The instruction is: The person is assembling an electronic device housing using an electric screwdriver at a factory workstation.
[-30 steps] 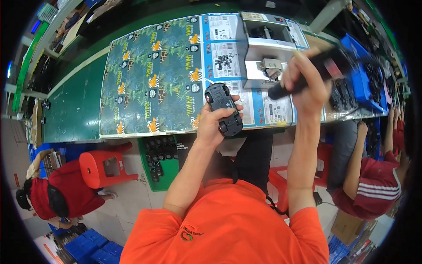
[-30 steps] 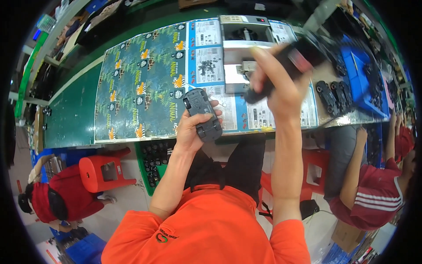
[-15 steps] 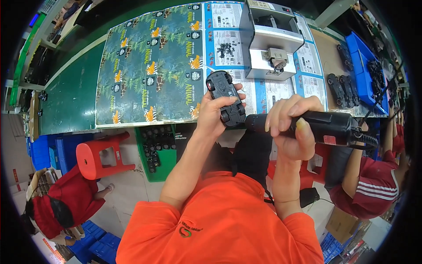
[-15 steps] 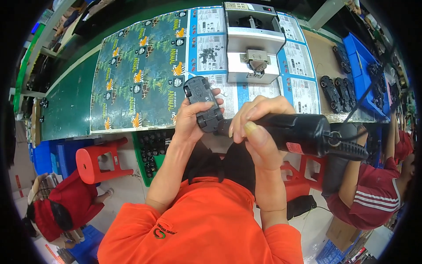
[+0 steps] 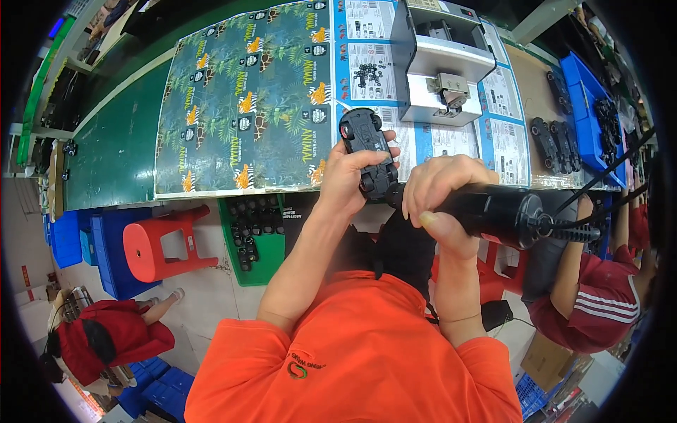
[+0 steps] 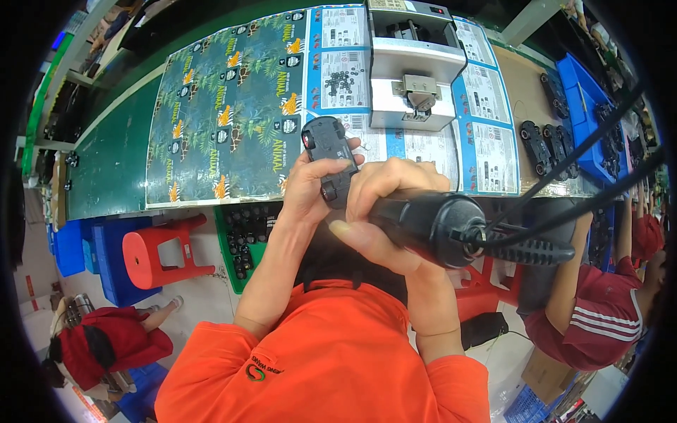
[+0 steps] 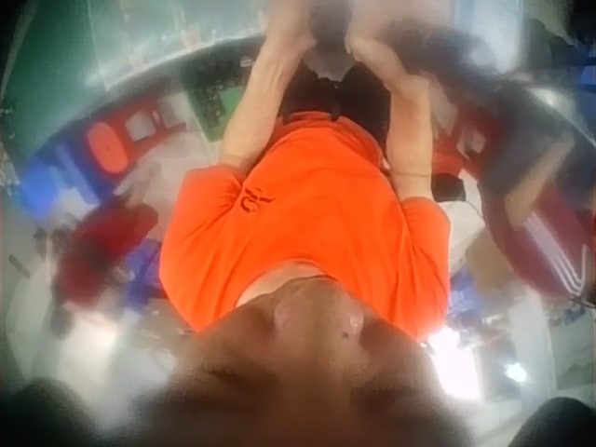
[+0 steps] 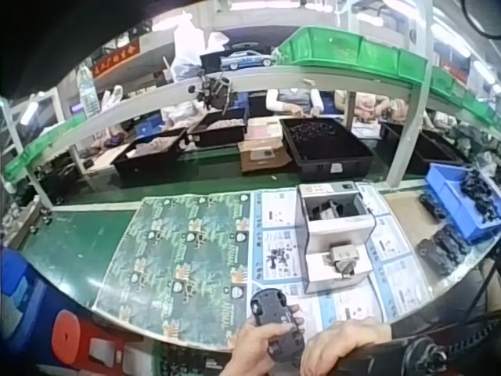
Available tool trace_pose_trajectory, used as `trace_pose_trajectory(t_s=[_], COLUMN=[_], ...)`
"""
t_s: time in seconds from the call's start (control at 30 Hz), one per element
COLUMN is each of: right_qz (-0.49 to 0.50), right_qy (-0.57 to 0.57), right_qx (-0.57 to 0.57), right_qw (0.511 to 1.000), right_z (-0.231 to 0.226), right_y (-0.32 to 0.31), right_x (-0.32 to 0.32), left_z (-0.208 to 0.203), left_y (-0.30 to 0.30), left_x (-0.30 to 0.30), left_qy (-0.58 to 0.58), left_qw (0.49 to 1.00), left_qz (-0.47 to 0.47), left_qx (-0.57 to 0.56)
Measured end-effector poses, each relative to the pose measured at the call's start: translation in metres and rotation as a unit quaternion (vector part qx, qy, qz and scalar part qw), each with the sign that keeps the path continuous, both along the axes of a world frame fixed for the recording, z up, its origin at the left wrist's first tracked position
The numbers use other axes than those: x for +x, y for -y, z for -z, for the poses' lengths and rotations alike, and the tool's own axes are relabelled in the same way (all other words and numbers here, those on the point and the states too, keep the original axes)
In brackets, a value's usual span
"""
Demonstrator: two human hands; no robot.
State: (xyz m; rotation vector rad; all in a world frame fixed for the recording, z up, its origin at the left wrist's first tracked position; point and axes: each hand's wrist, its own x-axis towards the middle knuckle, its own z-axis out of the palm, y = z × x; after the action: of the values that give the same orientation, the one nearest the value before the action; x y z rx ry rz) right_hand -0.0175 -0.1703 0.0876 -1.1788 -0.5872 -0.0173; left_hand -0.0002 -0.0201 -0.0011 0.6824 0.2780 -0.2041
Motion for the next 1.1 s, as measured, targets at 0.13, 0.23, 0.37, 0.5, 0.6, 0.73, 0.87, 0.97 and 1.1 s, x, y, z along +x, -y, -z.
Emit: trace_pose_trajectory(t_s=[0.13, 0.23, 0.37, 0.5, 0.6, 0.73, 0.87, 0.97, 1.1], right_qz=[0.011, 0.01, 0.038, 0.056, 0.253, 0.195, 0.197, 0.217, 0.276], right_qy=[0.002, -0.008, -0.068, -0.032, -0.14, -0.134, -0.1, -0.102, -0.102], right_qx=[-0.007, 0.0, 0.046, 0.113, 0.003, -0.127, -0.172, -0.153, -0.101], right_qw=[1.0, 1.0, 0.996, 0.991, 0.957, 0.963, 0.96, 0.959, 0.95], right_z=[0.001, 0.001, 0.005, 0.001, -0.006, -0.006, -0.013, -0.011, -0.001], right_y=[-0.002, 0.0, -0.003, 0.023, 0.031, 0.032, 0.032, 0.03, 0.024], right_x=[-0.002, -0.005, -0.012, -0.003, 0.01, 0.019, 0.019, 0.017, 0.013], left_z=[-0.001, -0.001, -0.004, -0.02, -0.037, -0.055, -0.068, -0.08, -0.076], left_y=[-0.002, -0.001, -0.006, -0.011, -0.019, -0.018, -0.017, -0.014, 0.003], left_x=[-0.002, -0.003, -0.005, -0.011, -0.016, -0.013, 0.0, 0.003, 0.002], left_qy=[-0.002, 0.008, 0.025, 0.051, 0.085, 0.174, 0.236, 0.217, 0.293], left_qw=[1.0, 1.0, 0.998, 0.988, 0.974, 0.941, 0.919, 0.92, 0.881], left_qz=[0.006, 0.014, 0.044, 0.144, 0.204, 0.244, 0.267, 0.261, 0.087], left_qx=[-0.002, 0.008, 0.029, 0.033, 0.056, 0.155, 0.167, 0.195, 0.362])
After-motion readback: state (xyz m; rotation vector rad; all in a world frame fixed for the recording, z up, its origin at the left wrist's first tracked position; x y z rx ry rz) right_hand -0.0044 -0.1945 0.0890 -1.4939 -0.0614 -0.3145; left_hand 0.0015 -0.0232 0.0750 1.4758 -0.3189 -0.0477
